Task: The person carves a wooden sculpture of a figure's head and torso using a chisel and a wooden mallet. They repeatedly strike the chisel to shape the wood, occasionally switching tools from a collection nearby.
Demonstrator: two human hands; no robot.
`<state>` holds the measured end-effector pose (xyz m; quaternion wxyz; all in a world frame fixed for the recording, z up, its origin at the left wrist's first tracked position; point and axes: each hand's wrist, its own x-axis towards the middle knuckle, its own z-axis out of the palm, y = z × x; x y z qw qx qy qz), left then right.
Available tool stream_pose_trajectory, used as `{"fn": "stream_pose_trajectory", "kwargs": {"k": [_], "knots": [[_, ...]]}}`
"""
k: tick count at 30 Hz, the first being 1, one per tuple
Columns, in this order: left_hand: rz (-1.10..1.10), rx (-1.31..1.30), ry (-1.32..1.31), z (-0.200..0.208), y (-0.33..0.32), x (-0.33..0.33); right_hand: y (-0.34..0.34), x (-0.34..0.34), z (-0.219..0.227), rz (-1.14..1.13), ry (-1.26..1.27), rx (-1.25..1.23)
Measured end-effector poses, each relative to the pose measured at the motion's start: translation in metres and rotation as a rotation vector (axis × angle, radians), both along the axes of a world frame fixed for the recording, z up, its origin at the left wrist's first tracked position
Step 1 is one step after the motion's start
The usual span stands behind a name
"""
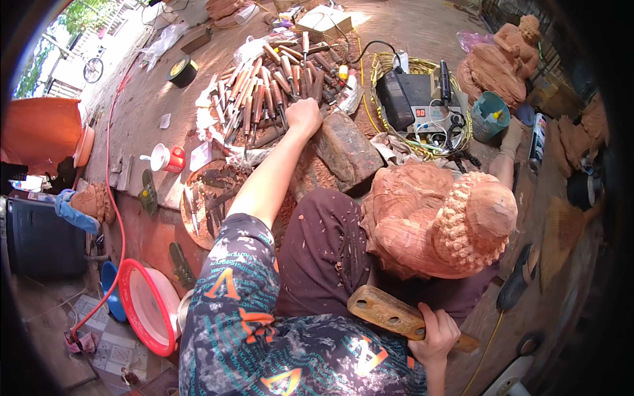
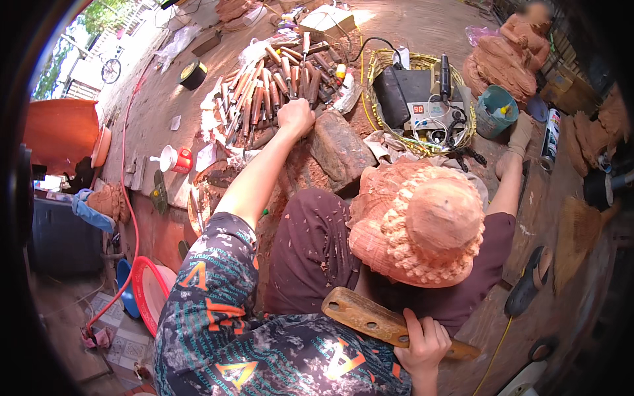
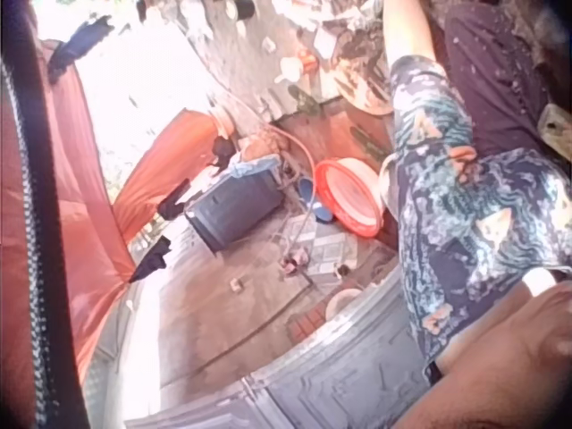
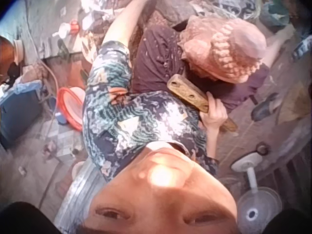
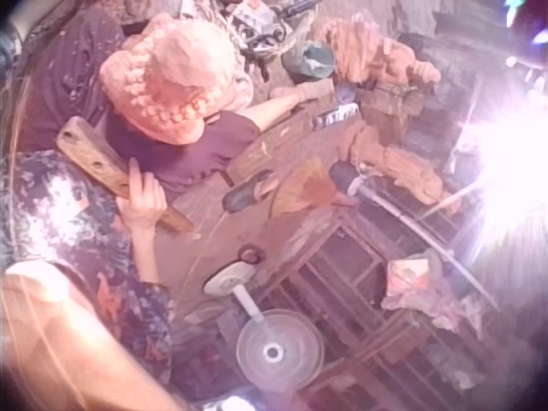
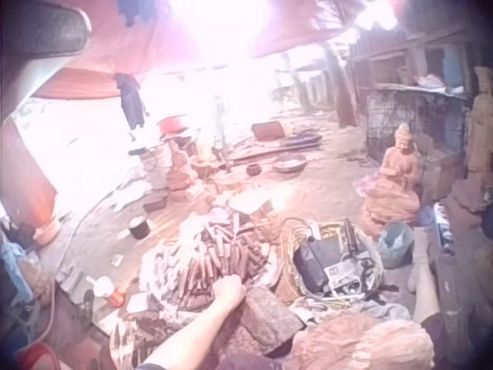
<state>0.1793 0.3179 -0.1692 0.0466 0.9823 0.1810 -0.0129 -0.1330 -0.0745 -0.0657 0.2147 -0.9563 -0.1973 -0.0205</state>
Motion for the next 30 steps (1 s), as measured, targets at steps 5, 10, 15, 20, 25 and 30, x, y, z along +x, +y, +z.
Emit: {"fn": "stream_pose_trajectory", "kwargs": {"k": [5,10,15,20,25,30], "knots": [[0.230,-0.611,-0.241,-0.005,0.008,0.014,-0.001,-0.001,-0.002,-0.006,-0.022,-0.009],[0.234,-0.690,-0.219,-0.023,0.000,0.012,0.001,0.002,-0.004,0.016,-0.017,-0.014],[0.147,-0.445,-0.222,0.004,-0.011,-0.018,0.002,0.000,-0.005,-0.016,-0.018,-0.032],[0.266,-0.277,-0.529,-0.002,0.054,-0.058,0.004,0.000,-0.005,-0.017,-0.025,-0.038],[0.294,-0.071,-0.427,-0.032,0.103,-0.067,0.003,0.001,-0.007,-0.008,-0.024,-0.057],[0.284,0.077,-0.276,-0.043,0.107,-0.053,0.005,0.000,-0.005,-0.030,-0.031,-0.054]]}}
